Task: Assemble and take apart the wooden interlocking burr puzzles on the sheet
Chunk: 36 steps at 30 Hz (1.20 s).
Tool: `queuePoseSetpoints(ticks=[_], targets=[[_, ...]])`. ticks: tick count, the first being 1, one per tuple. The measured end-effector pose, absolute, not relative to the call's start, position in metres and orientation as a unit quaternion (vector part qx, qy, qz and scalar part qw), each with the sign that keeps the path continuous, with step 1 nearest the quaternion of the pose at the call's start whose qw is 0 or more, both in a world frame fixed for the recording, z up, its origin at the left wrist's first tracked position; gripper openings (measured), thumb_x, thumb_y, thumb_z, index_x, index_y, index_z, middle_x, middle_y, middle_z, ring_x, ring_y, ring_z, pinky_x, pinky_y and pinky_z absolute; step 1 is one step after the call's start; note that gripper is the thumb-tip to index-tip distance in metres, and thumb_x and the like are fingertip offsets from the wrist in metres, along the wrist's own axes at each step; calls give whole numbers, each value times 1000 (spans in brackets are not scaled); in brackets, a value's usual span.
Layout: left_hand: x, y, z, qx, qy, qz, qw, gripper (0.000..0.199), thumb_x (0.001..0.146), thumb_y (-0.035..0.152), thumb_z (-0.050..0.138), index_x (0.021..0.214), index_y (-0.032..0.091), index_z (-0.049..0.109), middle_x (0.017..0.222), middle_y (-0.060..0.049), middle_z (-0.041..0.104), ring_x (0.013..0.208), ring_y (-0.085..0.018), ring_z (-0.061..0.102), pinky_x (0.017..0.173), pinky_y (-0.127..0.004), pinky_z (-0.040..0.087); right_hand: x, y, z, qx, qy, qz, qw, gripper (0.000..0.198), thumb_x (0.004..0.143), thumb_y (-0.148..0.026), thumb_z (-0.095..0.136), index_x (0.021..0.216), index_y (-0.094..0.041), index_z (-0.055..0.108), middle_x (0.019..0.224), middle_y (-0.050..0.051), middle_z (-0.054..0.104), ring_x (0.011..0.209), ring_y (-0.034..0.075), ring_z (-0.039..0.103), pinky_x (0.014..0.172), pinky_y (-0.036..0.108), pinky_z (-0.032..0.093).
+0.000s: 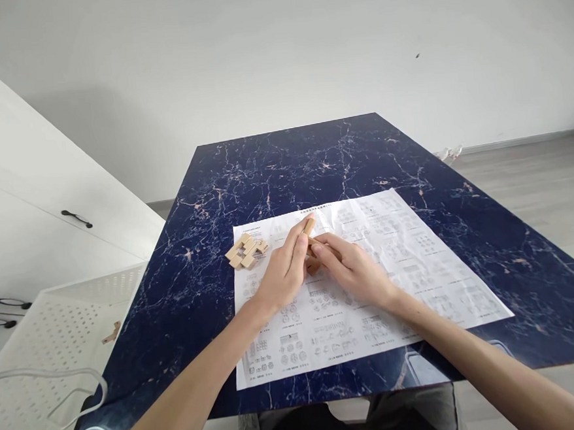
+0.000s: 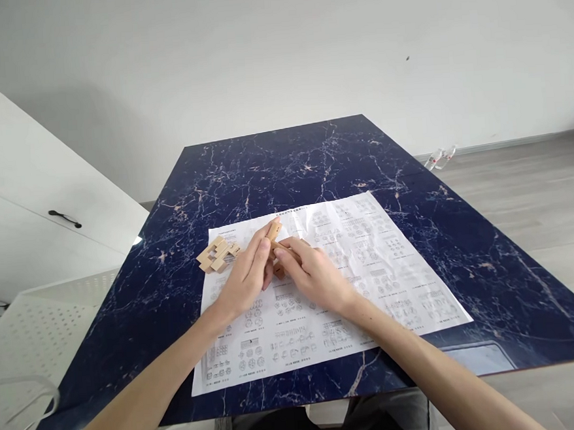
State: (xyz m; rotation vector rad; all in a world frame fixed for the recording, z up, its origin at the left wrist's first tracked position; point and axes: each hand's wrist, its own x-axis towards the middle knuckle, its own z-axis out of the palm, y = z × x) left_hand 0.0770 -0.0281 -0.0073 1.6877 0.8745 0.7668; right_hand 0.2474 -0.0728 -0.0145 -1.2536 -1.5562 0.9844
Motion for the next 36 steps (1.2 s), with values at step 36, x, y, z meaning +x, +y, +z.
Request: queuePoseSetpoints(ticks=[36], targets=[[77,-23,-11,657,402,368,521,50,114,51,43,158,33,56,150,-12,67,71,-17,59,59,-29,46,250,-76,-15,-504,-614,436,423,45,114,-54,40,81,-25,49,68,-2,55,60,15,47,63,36,39]])
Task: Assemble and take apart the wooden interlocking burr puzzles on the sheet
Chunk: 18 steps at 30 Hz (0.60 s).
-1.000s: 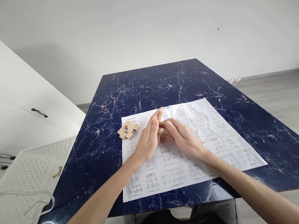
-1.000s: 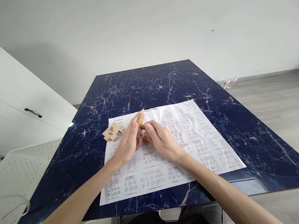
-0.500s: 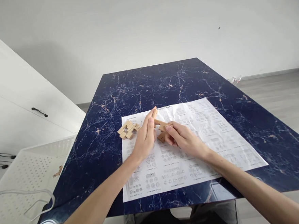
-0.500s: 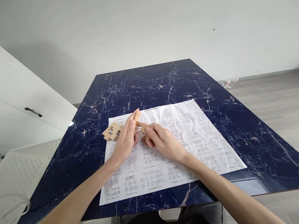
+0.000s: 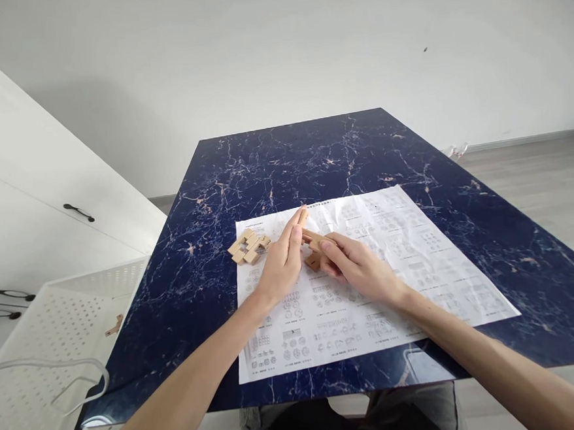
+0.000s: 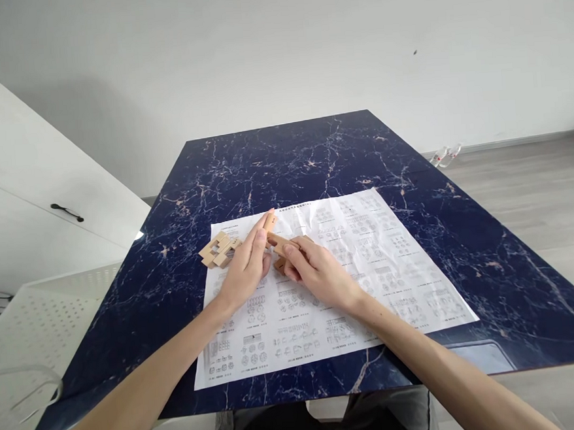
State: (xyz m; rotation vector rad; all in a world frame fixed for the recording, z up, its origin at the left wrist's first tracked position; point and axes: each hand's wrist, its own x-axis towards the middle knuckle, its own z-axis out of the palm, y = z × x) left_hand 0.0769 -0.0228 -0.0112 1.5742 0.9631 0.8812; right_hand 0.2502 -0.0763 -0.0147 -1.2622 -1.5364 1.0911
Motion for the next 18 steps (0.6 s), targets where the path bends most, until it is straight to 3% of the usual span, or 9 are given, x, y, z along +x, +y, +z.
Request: queuePoseSetpoints(ticks=[2,5,10,12,18], targets=[[76,-22,-12,669,405,358,510,51,115,51,40,161,35,52,155,-11,64,69,-16,57,59,-29,46,250,-77,-15,-511,-608,431,429,44,114,-54,40,82,-25,49,67,-3,55,59,15,47,63,36,40],[74,-21,-12,682,401,330,514,53,114,53,39,163,34,51,146,-12,70,64,-16,56,61,-30,47,253,-77,-14,-495,-608,461,416,46,113,-57,42,82,-25,49,67,-3,55,55,14,45,57,34,38],[74,-22,-8,701,396,329,493,51,114,51,40,158,32,56,148,-11,69,91,-24,70,74,-33,54,255,-75,-16,-471,-591,507,414,44,112,-61,45,88,-25,52,67,-3,58,53,13,48,52,32,38],[76,-24,-7,706,392,326,492,50,114,50,40,157,30,57,144,-12,72,93,-24,70,77,-34,55,252,-74,-18,-470,-586,506,424,44,112,-61,44,88,-25,52,67,-2,60,55,14,51,55,32,42],[78,-29,-3,701,366,306,531,50,114,53,39,155,31,59,140,-13,73,83,-23,68,66,-31,50,247,-72,-18,-456,-599,498,430,45,114,-57,41,83,-26,48,65,-3,58,55,14,50,60,34,44]])
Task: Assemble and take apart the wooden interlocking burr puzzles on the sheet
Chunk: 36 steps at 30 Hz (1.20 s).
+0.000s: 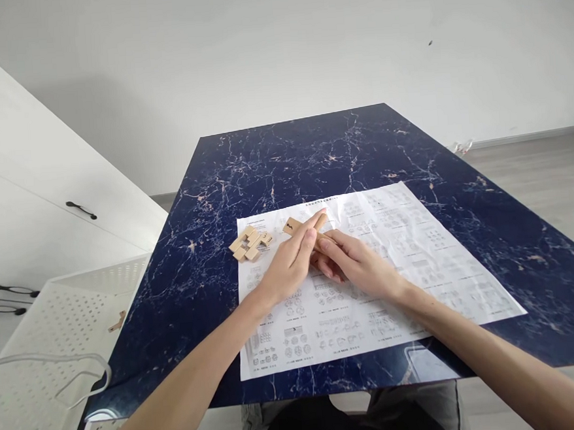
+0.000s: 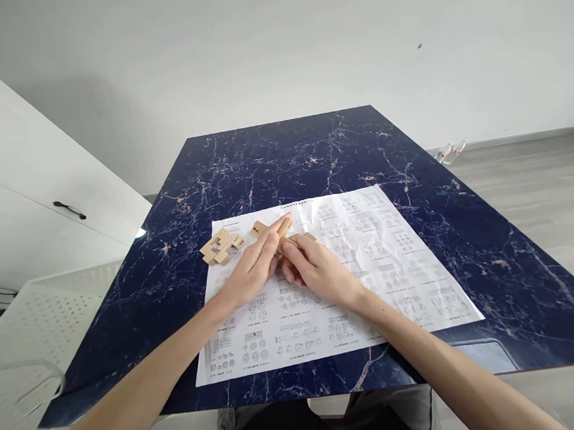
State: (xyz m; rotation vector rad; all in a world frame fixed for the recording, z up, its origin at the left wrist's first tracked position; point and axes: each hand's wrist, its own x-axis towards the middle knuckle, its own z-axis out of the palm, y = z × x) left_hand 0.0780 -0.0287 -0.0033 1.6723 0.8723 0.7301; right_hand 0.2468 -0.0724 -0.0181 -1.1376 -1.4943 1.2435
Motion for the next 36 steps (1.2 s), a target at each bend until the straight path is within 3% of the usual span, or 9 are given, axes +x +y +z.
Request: queuePoseSetpoints(ticks=[4,8,14,17,20,22,24,28,36], targets=[[77,-30,-1,692,362,304,545,57,113,59,36,159,30,54,110,-12,80,64,-20,59,57,-30,44,248,-72,-15,-441,-578,525,442,43,113,-57,44,85,-26,49,69,-2,59,57,15,51,59,35,44],[76,-30,-2,681,364,345,535,65,113,65,30,162,28,49,75,-3,67,54,-17,53,55,-30,44,251,-72,-11,-421,-526,567,474,35,110,-56,51,97,-24,57,72,-2,58,58,15,49,60,34,42],[78,-32,-6,619,362,481,503,54,113,62,38,159,34,39,118,-7,69,64,-13,61,56,-29,47,259,-70,-5,-365,-407,678,491,36,106,-50,60,83,-23,53,67,-4,45,53,12,33,52,30,32],[78,-30,-8,602,338,505,518,46,113,59,42,151,32,40,124,-7,68,74,-15,64,60,-29,50,264,-69,-6,-275,-371,752,471,42,108,-41,58,72,-22,48,60,-7,34,50,10,22,49,26,28],[75,-27,-8,642,304,481,514,46,113,60,40,147,29,48,134,-10,66,108,-23,67,94,-40,56,267,-68,-9,-184,-347,802,450,47,110,-35,54,66,-20,45,55,-9,29,46,8,20,46,22,28],[74,-27,-6,682,283,454,498,49,113,63,38,144,29,55,145,-11,63,130,-28,61,115,-49,46,267,-68,-9,-153,-339,821,434,47,109,-33,54,65,-20,45,53,-9,28,43,7,21,44,21,28],[73,-28,-3,713,252,435,490,52,110,67,40,139,29,62,148,-10,63,138,-31,57,122,-52,41,267,-68,-10,-134,-341,833,415,48,107,-33,54,62,-21,43,51,-9,28,42,7,22,43,19,29],[75,-30,-2,739,220,422,477,56,105,73,48,130,28,71,126,-11,71,117,-29,66,108,-49,52,269,-68,-16,-105,-344,852,380,49,105,-36,52,59,-22,43,45,-11,24,33,6,19,34,17,24],[78,-28,-9,755,206,421,458,44,103,65,61,123,30,80,106,-8,66,92,-22,62,85,-41,54,272,-67,-21,-121,-316,869,361,30,104,-39,51,97,-16,68,42,-15,28,27,7,15,27,15,23]])
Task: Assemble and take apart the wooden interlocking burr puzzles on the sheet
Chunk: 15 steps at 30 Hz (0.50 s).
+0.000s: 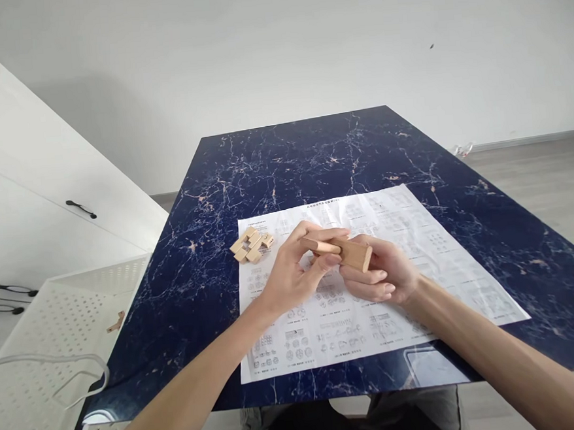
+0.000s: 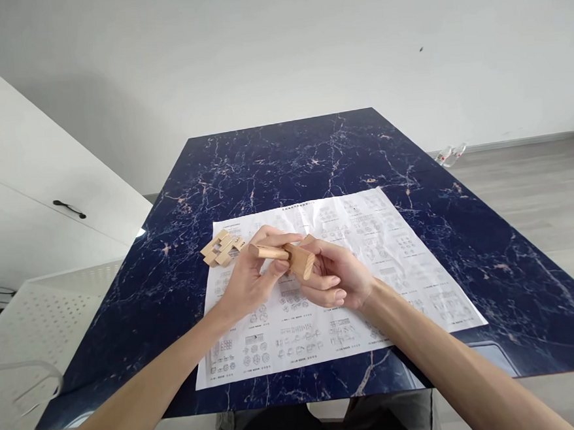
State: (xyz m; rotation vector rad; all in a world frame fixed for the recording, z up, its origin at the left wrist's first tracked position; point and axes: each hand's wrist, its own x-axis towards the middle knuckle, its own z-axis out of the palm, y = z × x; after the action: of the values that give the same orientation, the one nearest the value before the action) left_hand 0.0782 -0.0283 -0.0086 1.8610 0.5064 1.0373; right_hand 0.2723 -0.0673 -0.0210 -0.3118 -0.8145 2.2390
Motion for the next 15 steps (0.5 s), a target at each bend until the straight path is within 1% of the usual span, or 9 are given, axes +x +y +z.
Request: queuePoseSetpoints(ticks=[4,7,11,15], targets=[[79,-27,-11,744,203,400,496,43,104,61,63,129,31,79,107,-8,61,91,-21,59,76,-35,51,271,-69,-19,-125,-310,868,366,31,106,-41,50,99,-16,67,43,-14,29,28,7,14,27,15,23],[79,-27,-10,740,193,401,505,37,105,57,64,126,32,81,110,-8,64,95,-22,60,79,-35,51,270,-69,-18,-129,-303,867,374,33,109,-43,46,104,-16,67,43,-14,31,29,7,14,28,15,23],[79,-27,-7,720,191,408,528,30,104,53,68,117,31,84,108,-8,69,94,-21,62,82,-36,53,268,-68,-18,-123,-307,866,374,36,111,-44,42,110,-16,66,43,-14,33,28,7,13,27,16,24],[77,-23,-4,703,197,405,551,23,98,49,78,108,30,86,109,-6,75,96,-21,67,86,-36,56,270,-65,-23,-100,-308,876,358,36,111,-42,41,106,-17,66,43,-14,32,28,7,14,27,16,23]])
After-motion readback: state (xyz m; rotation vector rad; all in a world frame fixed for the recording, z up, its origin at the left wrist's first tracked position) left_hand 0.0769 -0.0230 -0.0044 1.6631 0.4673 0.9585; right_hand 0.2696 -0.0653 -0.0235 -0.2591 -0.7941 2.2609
